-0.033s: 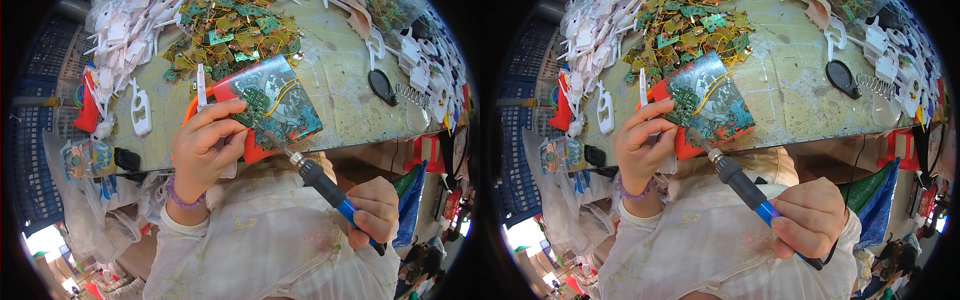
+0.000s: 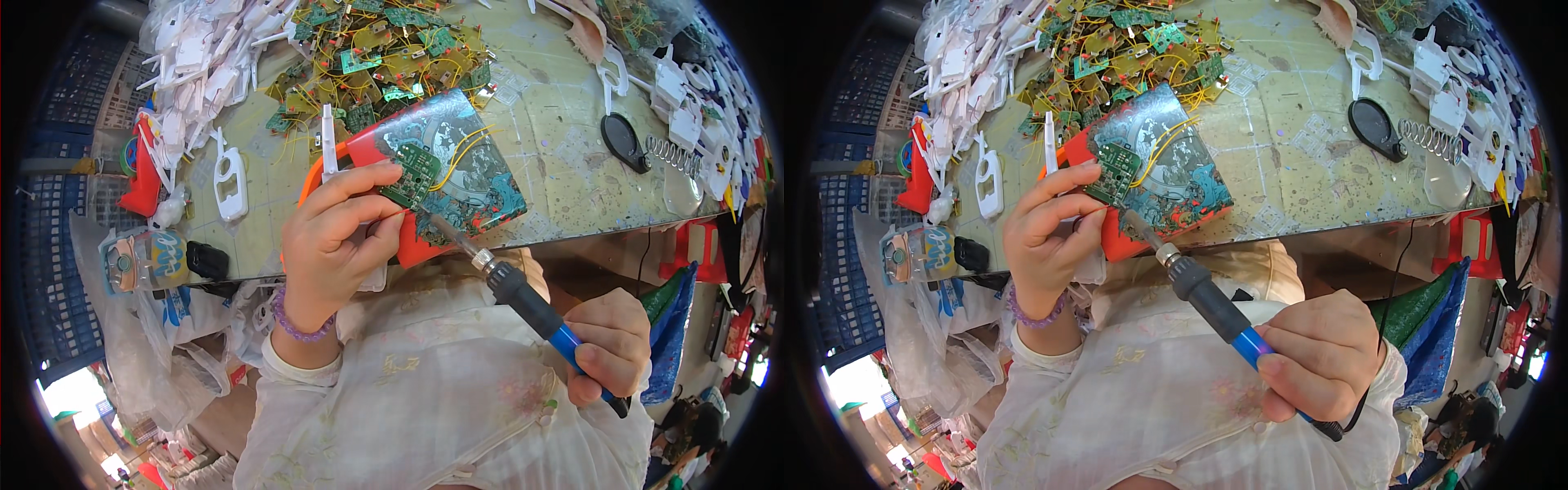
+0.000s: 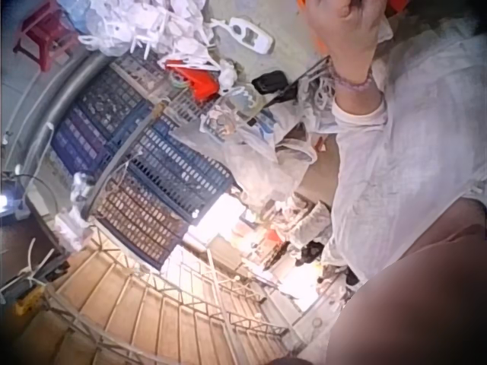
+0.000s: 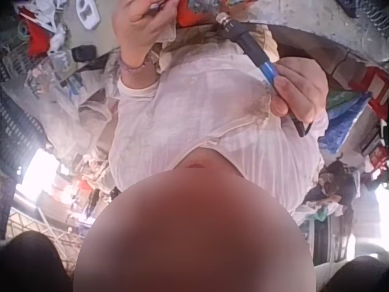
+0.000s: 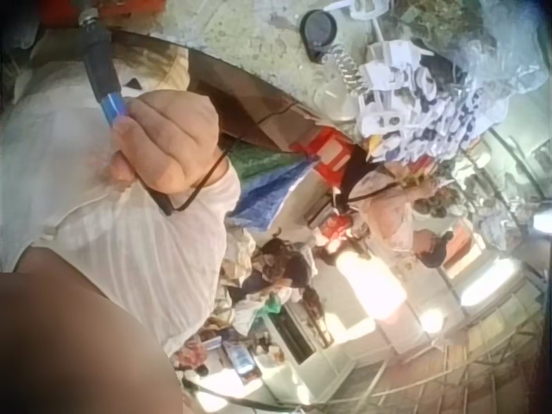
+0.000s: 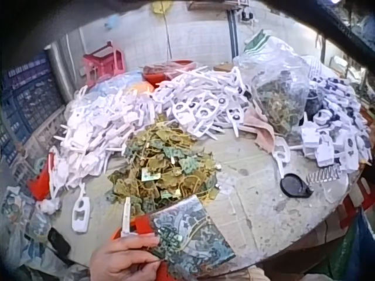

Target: Soldering wires and components onto small circuit boards for toy assembly.

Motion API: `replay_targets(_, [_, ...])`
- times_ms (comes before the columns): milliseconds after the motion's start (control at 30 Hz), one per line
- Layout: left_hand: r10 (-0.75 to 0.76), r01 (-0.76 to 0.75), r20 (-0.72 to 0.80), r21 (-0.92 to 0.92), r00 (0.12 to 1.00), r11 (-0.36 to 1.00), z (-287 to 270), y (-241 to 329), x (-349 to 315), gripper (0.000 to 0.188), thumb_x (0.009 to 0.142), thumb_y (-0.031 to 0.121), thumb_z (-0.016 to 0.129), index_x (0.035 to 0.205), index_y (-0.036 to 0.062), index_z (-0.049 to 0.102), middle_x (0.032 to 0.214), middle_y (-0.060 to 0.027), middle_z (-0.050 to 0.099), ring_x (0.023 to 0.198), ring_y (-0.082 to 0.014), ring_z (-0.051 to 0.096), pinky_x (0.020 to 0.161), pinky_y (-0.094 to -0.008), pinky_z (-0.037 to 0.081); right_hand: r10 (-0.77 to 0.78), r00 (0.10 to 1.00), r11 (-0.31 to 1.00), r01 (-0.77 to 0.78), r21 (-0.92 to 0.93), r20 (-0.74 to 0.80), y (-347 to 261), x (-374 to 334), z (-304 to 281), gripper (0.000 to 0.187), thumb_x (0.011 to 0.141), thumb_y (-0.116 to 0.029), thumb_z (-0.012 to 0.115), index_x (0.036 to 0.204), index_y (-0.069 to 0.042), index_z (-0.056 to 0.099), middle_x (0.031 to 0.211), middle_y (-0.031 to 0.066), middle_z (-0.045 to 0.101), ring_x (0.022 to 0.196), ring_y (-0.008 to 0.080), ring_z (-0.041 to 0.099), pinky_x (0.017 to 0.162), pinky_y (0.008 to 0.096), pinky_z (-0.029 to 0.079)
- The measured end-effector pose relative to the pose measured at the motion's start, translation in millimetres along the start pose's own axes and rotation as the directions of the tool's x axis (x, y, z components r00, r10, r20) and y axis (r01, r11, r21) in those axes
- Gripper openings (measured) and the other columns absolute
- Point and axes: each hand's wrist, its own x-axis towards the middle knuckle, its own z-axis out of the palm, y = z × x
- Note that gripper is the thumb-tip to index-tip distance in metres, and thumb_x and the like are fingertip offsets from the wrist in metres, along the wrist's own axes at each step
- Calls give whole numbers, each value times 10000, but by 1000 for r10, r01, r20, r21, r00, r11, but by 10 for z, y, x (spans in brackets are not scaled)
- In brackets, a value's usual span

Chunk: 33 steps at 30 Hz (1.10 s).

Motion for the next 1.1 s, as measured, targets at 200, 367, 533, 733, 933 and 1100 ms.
replay_targets(200, [-18,18,3,-28,1000,999,8,-2,2,92,695,-41,689,763,-3,641,1026,-81,664,901,-210,655,685,-273,525,17,1000,1000,-17,2,-2,-9,4,32,336,912,-333,580,929,-6,507,728,109,617,560,196,602,422,278,495])
replay_targets(367, [-24,24,3,-34,1000,999,-4,12,-4,93,695,-42,688,765,-8,636,1029,-84,662,912,-216,653,692,-277,526,17,1000,1000,-17,8,4,-12,27,40,337,911,-330,582,936,-1,514,738,114,622,562,200,603,428,280,498])
replay_targets(533, [1,-1,0,-19,1000,1000,1,-2,0,94,696,-44,688,763,-10,632,1031,-86,661,914,-218,653,695,-277,527,24,1000,1000,-24,3,16,-24,26,29,339,912,-328,581,947,3,514,738,115,622,563,202,604,429,280,498])
replay_targets(733, [9,-9,-9,-25,1000,1000,17,-11,-6,95,696,-48,688,765,-12,634,1032,-88,661,889,-205,653,680,-267,527,29,999,1000,-28,-5,23,-10,10,26,332,918,-320,574,952,4,510,734,107,620,557,198,600,423,282,495])
replay_targets(933, [-29,29,-9,-33,1000,999,3,23,-8,95,696,-49,689,767,-13,637,1033,-91,661,872,-194,652,668,-259,526,20,1000,1000,-20,-15,9,-11,31,24,309,922,-301,568,946,3,516,714,95,609,533,188,586,413,283,481])
replay_targets(1100, [-8,8,-14,-28,1000,1000,18,4,-9,98,692,-44,691,766,-8,637,1025,-92,663,877,-206,655,690,-273,527,25,999,999,-24,-23,22,-15,30,24,319,926,-309,561,948,6,519,718,92,605,526,183,578,413,284,478])
